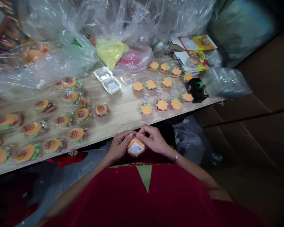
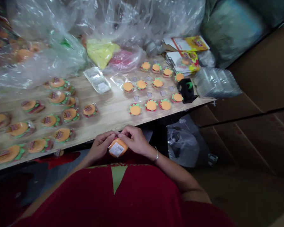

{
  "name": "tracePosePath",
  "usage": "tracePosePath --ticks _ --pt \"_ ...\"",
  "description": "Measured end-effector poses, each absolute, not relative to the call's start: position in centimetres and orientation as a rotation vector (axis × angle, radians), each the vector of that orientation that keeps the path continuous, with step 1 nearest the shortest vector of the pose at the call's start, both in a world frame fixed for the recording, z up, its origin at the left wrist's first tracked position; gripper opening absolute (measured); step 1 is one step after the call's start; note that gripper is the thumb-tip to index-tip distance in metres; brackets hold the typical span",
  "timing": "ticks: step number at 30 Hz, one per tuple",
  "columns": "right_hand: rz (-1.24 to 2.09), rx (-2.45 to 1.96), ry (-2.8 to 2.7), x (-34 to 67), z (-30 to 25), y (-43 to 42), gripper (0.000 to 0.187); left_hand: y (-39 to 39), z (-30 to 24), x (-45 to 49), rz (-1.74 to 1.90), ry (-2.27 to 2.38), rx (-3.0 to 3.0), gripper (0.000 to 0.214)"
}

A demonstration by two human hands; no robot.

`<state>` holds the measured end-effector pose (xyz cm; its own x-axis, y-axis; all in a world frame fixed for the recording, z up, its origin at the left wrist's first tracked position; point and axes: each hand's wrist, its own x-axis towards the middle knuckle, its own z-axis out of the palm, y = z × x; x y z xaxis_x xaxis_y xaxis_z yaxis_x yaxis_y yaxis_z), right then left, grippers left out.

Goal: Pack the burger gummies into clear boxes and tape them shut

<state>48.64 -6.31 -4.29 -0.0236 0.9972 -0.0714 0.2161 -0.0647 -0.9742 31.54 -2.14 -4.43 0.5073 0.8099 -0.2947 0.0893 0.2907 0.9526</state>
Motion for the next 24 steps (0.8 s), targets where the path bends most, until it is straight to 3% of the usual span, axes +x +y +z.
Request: tracePosePath --ticks 8,14,24 --pt "1.329 -1.284 -1.387 48.9 -4.6 -6.4 0.012 -0.9 -4.2 31.0 0.536 0.9 1.274 0.023" --pt "1.393 -1.355 -1.284 51.3 -4.6 -8.4 0.014 -3.4 -5.4 29.4 0.493 0.796 0.91 0.027" --pt "1.497 -1.143 -1.846 51.0 -1.8 -5.0 0.014 -4.1 -4.0 29.3 0.445 0.873 0.957 0.021"
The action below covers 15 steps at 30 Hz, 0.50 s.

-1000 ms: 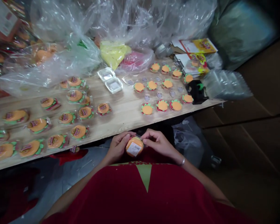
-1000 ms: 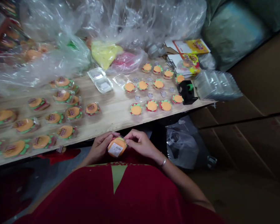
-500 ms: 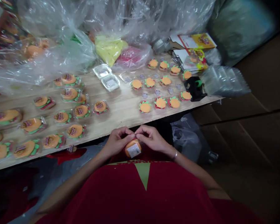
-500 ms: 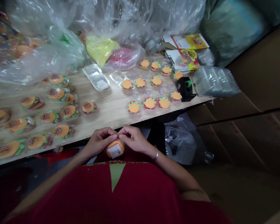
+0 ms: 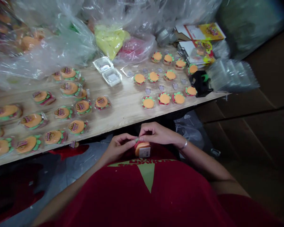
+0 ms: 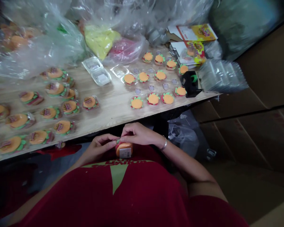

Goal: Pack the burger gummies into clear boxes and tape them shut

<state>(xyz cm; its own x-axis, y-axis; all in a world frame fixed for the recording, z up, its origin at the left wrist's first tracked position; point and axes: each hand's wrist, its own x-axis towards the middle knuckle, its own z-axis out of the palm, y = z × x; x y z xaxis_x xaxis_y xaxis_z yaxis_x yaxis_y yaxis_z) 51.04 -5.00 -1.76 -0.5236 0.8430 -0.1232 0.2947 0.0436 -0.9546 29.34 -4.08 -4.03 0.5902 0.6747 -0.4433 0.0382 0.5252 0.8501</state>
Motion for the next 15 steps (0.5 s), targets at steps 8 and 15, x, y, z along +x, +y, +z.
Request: tracePosePath --ticks 8,15 --pt "1.166 -1.273 -1.938 49.9 -2.1 -6.8 0.02 -4.9 -4.5 29.9 0.476 0.917 0.975 0.023" --pt "1.073 -1.487 -1.249 49.5 -4.9 -8.7 0.025 -2.2 -5.0 32.8 0.527 0.9 1.037 0.022"
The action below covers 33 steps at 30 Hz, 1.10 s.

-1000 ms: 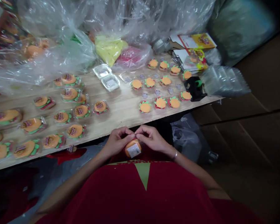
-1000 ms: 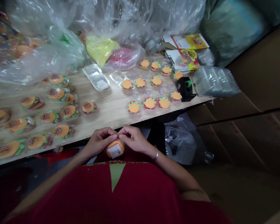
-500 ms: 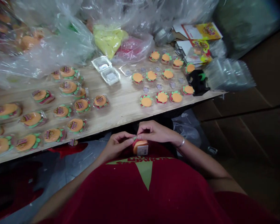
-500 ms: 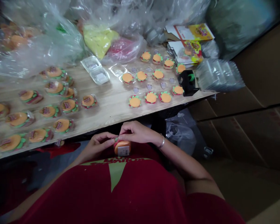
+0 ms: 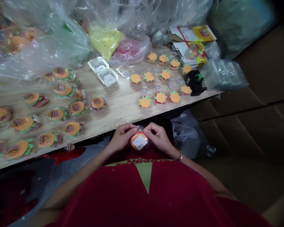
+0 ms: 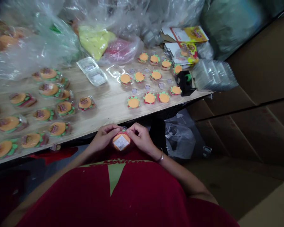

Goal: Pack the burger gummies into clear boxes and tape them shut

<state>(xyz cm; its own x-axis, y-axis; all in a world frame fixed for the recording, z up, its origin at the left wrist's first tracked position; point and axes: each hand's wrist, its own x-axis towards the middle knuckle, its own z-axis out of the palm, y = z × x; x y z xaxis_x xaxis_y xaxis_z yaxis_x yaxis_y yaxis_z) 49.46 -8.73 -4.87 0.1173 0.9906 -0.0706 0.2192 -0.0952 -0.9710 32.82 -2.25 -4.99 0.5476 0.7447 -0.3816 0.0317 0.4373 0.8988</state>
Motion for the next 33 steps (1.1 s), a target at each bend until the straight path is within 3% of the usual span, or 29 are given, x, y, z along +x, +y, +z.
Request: tracePosePath --ticks 4,10,15,19,24,29,33 --pt "1.202 -1.38 -1.203 49.8 -5.0 -8.8 0.026 -1.1 -4.0 33.5 0.326 0.748 1.307 0.019" --pt "1.193 -1.384 -1.296 51.8 -4.1 -10.7 0.023 -3.0 -3.1 31.4 0.341 0.836 1.416 0.026" --pt "1.292 -1.252 -1.716 53.1 -1.9 -9.3 0.013 -3.4 -2.7 30.5 0.314 0.763 1.582 0.026" --pt "1.197 -1.164 -2.124 52.7 -0.1 -7.6 0.012 -3.7 -2.5 30.7 0.291 0.727 1.611 0.024" --pt "0.919 -1.39 -2.357 51.6 0.1 -8.1 0.014 -4.4 -2.8 31.0 0.326 0.792 1.584 0.021" --pt "0.804 -1.618 -2.014 51.7 -1.9 -9.5 0.014 -4.0 -3.5 31.8 0.452 0.966 1.21 0.02" --pt "0.92 -1.638 -1.662 52.3 -3.4 -10.0 0.014 -3.4 -3.8 32.5 0.43 1.009 1.124 0.017"
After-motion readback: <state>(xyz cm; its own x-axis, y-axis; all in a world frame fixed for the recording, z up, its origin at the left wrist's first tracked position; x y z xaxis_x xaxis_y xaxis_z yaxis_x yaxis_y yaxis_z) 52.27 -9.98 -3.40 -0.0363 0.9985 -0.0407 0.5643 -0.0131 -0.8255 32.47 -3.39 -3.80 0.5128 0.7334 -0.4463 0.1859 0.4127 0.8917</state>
